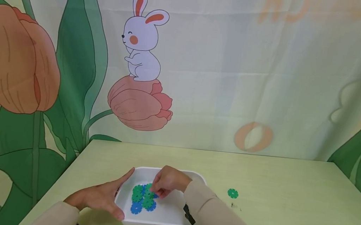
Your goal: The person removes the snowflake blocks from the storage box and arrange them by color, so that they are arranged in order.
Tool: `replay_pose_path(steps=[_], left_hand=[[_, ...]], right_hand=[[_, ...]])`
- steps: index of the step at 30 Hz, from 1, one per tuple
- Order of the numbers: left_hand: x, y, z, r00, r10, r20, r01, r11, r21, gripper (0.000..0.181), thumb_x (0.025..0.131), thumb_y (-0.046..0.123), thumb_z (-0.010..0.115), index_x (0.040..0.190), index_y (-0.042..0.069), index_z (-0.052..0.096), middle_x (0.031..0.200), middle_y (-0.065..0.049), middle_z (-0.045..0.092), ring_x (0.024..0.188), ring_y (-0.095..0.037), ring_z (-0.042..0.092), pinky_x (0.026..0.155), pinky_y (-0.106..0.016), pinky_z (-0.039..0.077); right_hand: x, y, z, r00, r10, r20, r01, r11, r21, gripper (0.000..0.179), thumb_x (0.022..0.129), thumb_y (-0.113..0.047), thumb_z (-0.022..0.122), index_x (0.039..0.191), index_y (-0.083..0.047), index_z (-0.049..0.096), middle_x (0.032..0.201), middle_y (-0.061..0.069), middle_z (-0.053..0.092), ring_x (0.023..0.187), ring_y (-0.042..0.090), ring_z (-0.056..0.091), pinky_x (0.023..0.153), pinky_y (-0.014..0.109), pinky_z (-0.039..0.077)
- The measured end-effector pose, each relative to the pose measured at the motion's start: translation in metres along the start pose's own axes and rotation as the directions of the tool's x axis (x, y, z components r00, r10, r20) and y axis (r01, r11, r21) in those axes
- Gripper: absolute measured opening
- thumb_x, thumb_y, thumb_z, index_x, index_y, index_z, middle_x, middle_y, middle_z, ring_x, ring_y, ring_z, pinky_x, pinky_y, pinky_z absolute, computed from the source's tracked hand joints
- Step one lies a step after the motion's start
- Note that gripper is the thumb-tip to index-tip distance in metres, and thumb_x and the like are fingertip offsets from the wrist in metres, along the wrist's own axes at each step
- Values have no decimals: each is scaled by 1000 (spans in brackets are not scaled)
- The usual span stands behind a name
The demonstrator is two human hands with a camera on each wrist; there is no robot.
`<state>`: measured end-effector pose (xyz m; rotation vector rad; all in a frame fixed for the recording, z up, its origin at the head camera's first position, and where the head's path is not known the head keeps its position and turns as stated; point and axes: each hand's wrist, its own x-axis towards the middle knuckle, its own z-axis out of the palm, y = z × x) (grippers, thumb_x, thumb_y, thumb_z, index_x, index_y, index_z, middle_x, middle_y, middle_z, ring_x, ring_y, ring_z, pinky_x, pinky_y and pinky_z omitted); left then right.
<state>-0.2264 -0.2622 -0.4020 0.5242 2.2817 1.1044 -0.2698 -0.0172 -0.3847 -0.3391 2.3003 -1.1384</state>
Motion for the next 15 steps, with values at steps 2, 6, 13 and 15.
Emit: replay_pose_path(steps=[2, 6, 13, 15], left_hand=[[0, 0, 0, 1000, -5, -3, 5, 1000, -4, 129, 80, 43, 83, 158, 12, -15, 161, -20, 15, 135, -35, 35, 108, -60, 35], [1, 0, 1, 1000, -20, -10, 20, 1000, -4, 128, 79, 41, 83, 159, 14, -14, 161, -19, 15, 136, -35, 34, 109, -61, 34], [1, 0, 0, 1000, -18, -3, 18, 1000, -5, 128, 80, 42, 83, 159, 13, -13, 161, -20, 15, 136, -35, 34, 109, -61, 33], [1, 0, 0, 1000, -14, -2, 14, 1000, -5, 127, 80, 42, 83, 159, 13, -13, 161, -21, 16, 135, -35, 34, 109, -61, 33]], right_hand=[[1, 2, 2, 1000, 4, -9, -4, 1000, -19, 12, 87, -5, 76, 78, -4, 69, 65, 8, 63, 56, 16, 58, 59, 27, 57], [3, 5, 6, 1000, 19, -25, -20, 999, -43, 14, 87, -5, 77, 77, -4, 68, 64, 7, 62, 55, 16, 58, 59, 28, 57], [9, 7, 14, 996, 29, -87, -38, 994, -104, 21, 82, -9, 82, 70, -4, 66, 58, 5, 60, 50, 14, 58, 56, 26, 55], [11, 7, 18, 994, 21, -107, -34, 993, -116, 24, 81, -9, 83, 67, -4, 65, 56, 5, 60, 48, 14, 58, 54, 25, 54]])
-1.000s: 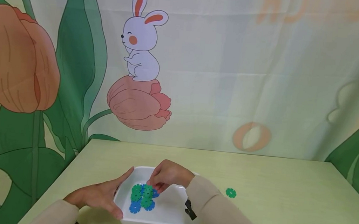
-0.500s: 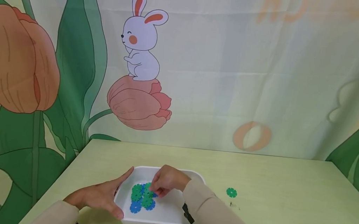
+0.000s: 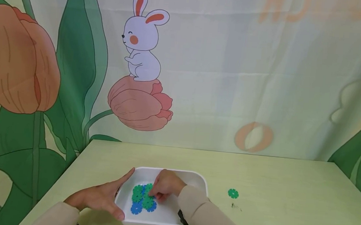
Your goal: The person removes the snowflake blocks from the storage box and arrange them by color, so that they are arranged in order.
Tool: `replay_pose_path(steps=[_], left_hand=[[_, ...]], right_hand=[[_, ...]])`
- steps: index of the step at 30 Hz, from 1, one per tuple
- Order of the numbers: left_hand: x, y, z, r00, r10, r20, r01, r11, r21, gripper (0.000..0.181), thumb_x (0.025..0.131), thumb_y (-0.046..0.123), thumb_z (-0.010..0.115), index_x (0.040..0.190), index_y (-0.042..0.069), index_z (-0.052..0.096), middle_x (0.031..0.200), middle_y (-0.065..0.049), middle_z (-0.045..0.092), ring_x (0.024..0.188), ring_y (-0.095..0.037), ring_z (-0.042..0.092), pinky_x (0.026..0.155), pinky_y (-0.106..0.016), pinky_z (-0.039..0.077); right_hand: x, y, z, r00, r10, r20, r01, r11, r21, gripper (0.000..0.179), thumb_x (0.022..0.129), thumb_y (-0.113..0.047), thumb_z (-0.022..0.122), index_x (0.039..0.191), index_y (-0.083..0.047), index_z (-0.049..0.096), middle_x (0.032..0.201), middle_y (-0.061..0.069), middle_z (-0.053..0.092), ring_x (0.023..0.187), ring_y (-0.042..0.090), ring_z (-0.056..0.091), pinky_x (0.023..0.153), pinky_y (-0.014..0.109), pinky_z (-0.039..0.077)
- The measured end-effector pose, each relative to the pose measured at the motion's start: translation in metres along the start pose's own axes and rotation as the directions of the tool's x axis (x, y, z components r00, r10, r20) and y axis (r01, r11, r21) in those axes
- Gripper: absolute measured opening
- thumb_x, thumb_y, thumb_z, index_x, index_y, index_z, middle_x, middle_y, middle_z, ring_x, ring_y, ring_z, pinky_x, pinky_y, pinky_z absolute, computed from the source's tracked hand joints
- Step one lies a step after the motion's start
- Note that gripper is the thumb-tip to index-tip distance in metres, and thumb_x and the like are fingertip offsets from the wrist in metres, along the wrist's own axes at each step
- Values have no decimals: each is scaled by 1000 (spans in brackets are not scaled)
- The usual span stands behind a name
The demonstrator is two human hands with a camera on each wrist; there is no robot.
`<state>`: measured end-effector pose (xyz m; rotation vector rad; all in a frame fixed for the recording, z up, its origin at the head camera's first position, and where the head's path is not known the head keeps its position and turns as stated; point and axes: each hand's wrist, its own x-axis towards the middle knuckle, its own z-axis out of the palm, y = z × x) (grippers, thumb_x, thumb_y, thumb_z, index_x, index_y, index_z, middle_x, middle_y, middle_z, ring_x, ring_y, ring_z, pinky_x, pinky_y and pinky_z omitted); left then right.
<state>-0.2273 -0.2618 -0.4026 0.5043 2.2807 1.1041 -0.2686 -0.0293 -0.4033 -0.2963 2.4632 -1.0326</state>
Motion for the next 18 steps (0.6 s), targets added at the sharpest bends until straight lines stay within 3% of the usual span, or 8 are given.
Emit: replay_pose_path(steps=[5, 10, 18], left_hand=[[1, 2, 1, 1000, -1, -8, 1, 1000, 9, 128, 80, 40, 83, 159, 15, -14, 161, -20, 16, 133, -34, 36, 108, -61, 35], [2, 3, 1, 1000, -5, -5, 5, 1000, 10, 127, 81, 39, 83, 159, 15, -14, 160, -19, 16, 133, -33, 36, 109, -60, 35], [0, 3, 1, 1000, -14, -1, 14, 1000, 9, 127, 80, 42, 83, 159, 13, -13, 160, -21, 17, 132, -34, 36, 109, -61, 33]], right_hand=[[3, -1, 4, 999, 1, -37, -2, 1000, -22, 29, 78, -7, 85, 61, -1, 62, 51, 5, 58, 44, 14, 57, 48, 24, 52], [3, -2, 3, 999, 33, -14, -33, 999, -33, 30, 80, -8, 84, 60, -1, 63, 52, 5, 58, 44, 14, 57, 50, 24, 52], [-6, -6, -14, 997, 29, 67, -36, 994, 105, 24, 86, -8, 79, 66, -1, 67, 58, 6, 59, 48, 14, 57, 52, 23, 54]])
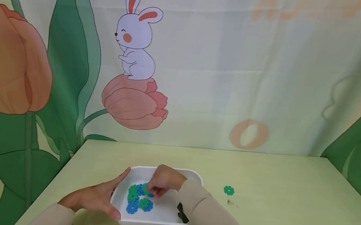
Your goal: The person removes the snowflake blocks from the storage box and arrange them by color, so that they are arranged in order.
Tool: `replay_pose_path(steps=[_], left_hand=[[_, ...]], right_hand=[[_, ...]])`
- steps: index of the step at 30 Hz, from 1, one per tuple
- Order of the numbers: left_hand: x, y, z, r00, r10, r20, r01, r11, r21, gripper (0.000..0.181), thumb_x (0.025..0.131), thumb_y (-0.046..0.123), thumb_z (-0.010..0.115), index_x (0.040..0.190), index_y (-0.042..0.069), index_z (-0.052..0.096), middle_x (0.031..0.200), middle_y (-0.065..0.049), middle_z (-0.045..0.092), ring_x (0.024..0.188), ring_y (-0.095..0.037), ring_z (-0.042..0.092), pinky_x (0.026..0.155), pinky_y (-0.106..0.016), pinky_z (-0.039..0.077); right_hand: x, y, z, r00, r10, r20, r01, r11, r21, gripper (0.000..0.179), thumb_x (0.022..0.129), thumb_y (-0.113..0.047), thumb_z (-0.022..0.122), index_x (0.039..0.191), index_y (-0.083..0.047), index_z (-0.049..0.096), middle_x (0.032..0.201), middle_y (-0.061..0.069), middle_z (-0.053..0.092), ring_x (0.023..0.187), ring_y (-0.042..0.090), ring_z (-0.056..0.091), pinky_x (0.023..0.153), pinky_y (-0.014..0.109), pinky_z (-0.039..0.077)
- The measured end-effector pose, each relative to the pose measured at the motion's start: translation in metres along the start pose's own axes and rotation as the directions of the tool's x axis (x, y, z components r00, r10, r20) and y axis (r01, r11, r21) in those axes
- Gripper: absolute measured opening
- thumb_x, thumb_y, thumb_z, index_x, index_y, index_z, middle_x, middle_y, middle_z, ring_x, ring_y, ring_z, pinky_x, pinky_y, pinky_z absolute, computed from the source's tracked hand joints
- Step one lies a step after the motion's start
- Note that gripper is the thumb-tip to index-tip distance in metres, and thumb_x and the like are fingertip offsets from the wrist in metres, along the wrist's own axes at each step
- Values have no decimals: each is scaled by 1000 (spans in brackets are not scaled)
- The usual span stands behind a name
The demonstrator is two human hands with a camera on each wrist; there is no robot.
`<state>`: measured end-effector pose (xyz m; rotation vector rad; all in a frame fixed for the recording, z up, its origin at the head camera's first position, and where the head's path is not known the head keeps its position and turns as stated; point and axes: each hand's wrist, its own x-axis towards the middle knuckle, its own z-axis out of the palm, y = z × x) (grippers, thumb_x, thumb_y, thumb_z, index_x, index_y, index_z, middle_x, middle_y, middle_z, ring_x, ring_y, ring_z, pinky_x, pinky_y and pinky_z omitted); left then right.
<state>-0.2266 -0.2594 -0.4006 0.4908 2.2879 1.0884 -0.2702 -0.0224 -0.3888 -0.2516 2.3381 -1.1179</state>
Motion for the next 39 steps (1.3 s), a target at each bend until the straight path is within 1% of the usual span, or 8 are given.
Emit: replay_pose_path(steps=[2, 6, 12, 18, 26, 30, 35, 39], left_hand=[[-1, 1, 0, 1000, 2, -2, -2, 1000, 9, 128, 80, 43, 83, 159, 13, -13, 160, -22, 17, 132, -34, 36, 109, -61, 34], [-2, 2, 1, 1000, 13, -1, -13, 1000, 18, 130, 79, 47, 82, 158, 12, -14, 160, -23, 16, 132, -34, 37, 108, -59, 36], [-1, 1, 2, 999, 39, 3, -39, 999, 2, 130, 79, 49, 82, 158, 12, -15, 161, -23, 13, 132, -35, 36, 107, -59, 37], [-1, 1, 2, 999, 45, 6, -44, 999, -10, 131, 78, 49, 82, 158, 13, -15, 161, -24, 10, 133, -36, 35, 107, -59, 37], [0, -1, 2, 999, 53, 4, -53, 999, 0, 131, 78, 50, 82, 158, 14, -16, 162, -24, 9, 133, -37, 36, 106, -59, 38], [1, -1, 2, 999, 53, 1, -53, 999, -3, 131, 78, 48, 82, 158, 16, -16, 162, -23, 8, 133, -38, 36, 106, -60, 38], [0, 0, 3, 999, 47, 6, -47, 999, -13, 131, 79, 48, 82, 158, 14, -16, 162, -24, 8, 132, -37, 36, 106, -59, 38], [0, 0, 3, 998, 56, 5, -56, 998, -15, 131, 79, 49, 82, 158, 13, -16, 161, -24, 10, 130, -37, 38, 105, -58, 39]], right_hand=[[-5, -2, -6, 1000, -2, 11, 1, 1000, 27, 23, 87, -8, 77, 68, -1, 67, 59, 6, 58, 49, 14, 57, 51, 23, 54], [-14, -4, -18, 1000, -18, 23, 17, 999, 49, 22, 89, -9, 75, 71, 0, 68, 60, 7, 60, 50, 14, 58, 52, 23, 54], [-27, -4, -37, 998, -52, 29, 51, 998, 31, 18, 90, -12, 74, 77, 1, 71, 65, 9, 64, 54, 16, 62, 57, 26, 57], [-36, 0, -60, 995, -89, 34, 87, 994, 63, 13, 90, -10, 74, 87, -1, 66, 71, 10, 65, 57, 17, 60, 60, 29, 58], [-46, 14, -88, 994, -96, 46, 90, 988, 126, 19, 91, -10, 74, 100, -3, 59, 73, 10, 65, 57, 17, 60, 64, 30, 59], [-51, 22, -98, 994, -103, 38, 96, 983, 156, 17, 92, -8, 71, 101, -2, 58, 74, 10, 64, 57, 17, 59, 64, 29, 59], [-57, 33, -108, 992, -121, 33, 112, 974, 198, 14, 92, -3, 69, 101, -1, 58, 73, 11, 63, 56, 16, 56, 61, 28, 58], [-61, 41, -116, 991, -128, 23, 121, 972, 204, 13, 92, -2, 68, 102, -1, 58, 73, 11, 63, 56, 17, 56, 61, 28, 57]])
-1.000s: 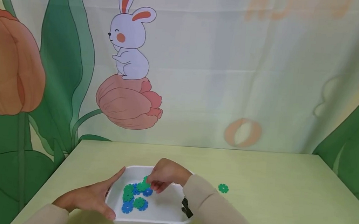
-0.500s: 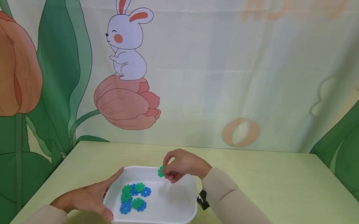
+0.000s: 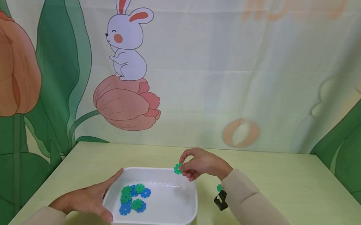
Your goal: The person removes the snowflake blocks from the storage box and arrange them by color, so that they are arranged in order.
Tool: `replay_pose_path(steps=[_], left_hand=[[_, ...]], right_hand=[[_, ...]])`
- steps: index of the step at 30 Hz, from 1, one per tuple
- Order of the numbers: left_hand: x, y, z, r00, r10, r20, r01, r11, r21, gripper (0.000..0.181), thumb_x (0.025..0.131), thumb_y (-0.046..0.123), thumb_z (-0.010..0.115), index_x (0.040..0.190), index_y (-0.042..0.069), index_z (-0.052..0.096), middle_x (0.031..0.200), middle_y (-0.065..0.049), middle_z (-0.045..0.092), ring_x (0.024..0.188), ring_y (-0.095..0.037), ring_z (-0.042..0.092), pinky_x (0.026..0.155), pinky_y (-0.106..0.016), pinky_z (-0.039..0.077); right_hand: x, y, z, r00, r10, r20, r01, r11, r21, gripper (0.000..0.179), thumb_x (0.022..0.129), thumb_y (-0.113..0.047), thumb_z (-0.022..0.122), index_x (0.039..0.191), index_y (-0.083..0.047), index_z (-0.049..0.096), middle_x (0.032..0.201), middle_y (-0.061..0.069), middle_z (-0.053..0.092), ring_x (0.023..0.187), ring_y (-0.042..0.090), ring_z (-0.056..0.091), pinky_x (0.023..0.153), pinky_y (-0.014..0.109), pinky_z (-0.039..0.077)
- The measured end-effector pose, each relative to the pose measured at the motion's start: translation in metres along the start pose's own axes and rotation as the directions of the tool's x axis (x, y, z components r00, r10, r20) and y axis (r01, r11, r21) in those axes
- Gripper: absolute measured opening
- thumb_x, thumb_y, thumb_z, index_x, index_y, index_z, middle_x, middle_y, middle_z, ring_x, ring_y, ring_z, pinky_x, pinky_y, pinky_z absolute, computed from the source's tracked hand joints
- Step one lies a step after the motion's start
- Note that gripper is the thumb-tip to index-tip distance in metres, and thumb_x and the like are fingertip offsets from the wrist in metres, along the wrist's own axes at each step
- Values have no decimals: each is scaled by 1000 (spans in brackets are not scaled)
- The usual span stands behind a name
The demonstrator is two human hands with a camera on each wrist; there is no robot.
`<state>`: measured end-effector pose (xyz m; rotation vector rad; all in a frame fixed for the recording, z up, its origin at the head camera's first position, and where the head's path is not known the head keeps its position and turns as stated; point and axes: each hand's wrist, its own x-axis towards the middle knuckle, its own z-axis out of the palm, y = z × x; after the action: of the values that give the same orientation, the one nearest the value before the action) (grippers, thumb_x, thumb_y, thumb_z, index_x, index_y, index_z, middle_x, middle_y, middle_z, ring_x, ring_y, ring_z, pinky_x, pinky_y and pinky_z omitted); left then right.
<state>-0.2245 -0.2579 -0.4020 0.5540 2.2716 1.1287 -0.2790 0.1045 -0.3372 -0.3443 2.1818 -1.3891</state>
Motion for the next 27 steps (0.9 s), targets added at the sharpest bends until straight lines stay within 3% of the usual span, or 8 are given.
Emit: replay_pose_path(steps=[27], left_hand=[[1, -2, 1, 999, -32, -12, 32, 999, -13, 128, 80, 43, 82, 158, 17, -16, 161, -24, 9, 127, -34, 42, 104, -57, 41]], right_hand=[[-36, 51, -52, 998, 10, -58, -9, 1000, 10, 15, 97, -5, 63, 108, 3, 56, 74, 11, 61, 58, 14, 55, 63, 29, 57]])
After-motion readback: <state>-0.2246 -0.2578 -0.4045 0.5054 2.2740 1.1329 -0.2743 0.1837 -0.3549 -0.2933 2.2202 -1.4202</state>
